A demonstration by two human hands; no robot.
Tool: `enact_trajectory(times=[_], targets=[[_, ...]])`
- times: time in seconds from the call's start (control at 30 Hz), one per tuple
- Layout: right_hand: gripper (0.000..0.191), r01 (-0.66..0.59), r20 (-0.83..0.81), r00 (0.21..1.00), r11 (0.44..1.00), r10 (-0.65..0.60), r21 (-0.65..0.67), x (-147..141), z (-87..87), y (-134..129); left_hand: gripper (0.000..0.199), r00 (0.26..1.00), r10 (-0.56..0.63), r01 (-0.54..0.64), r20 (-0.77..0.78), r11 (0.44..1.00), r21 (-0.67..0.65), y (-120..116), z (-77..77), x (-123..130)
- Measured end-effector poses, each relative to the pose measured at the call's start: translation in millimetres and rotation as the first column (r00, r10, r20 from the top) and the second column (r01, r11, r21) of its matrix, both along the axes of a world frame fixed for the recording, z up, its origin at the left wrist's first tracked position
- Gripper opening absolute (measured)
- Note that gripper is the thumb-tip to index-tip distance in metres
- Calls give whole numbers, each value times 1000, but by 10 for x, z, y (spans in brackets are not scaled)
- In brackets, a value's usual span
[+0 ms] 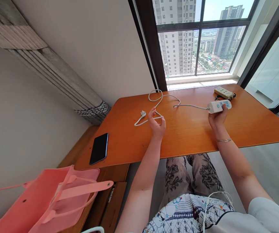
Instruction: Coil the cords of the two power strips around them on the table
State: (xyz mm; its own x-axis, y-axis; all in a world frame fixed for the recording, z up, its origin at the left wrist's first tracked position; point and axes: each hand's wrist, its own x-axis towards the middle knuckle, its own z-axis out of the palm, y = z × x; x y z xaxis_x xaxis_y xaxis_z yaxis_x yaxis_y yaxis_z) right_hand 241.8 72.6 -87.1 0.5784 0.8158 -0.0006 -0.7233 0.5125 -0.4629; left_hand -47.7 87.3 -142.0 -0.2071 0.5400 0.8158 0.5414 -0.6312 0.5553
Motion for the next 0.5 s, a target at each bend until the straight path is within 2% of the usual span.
enact_trajectory(times=[0.07, 0.13, 0.23, 0.3, 0.37, 0.4, 0.43, 0.5], targets=[[20, -152, 46, 988, 987, 150, 47, -174, 68, -174, 62, 977, -174, 166, -124, 983, -73, -21, 13, 152], [28, -323, 82, 945, 944, 317, 68, -290, 150, -366, 63, 931, -315, 283, -186, 942, -180, -28, 44, 254], [41, -546, 146, 836, 828, 529, 124, -279, 344, -644, 36, 859, -483, 401, -168, 841, -364, -13, 97, 305], [44, -621, 154, 784, 756, 602, 208, -143, 524, -812, 16, 792, -584, 437, -179, 747, -501, 11, 116, 295], [45, -629, 91, 765, 710, 638, 316, 61, 723, -956, 8, 708, -665, 421, -240, 669, -613, 35, 121, 275], [45, -608, 40, 768, 707, 640, 362, 173, 820, -1017, 9, 676, -683, 400, -275, 655, -641, 44, 121, 263], [44, -566, -14, 784, 723, 621, 397, 284, 909, -1067, 10, 661, -684, 379, -309, 659, -649, 50, 122, 251], [43, -440, -101, 848, 797, 520, 414, 496, 1044, -1130, 13, 686, -633, 324, -360, 708, -627, 56, 132, 212]])
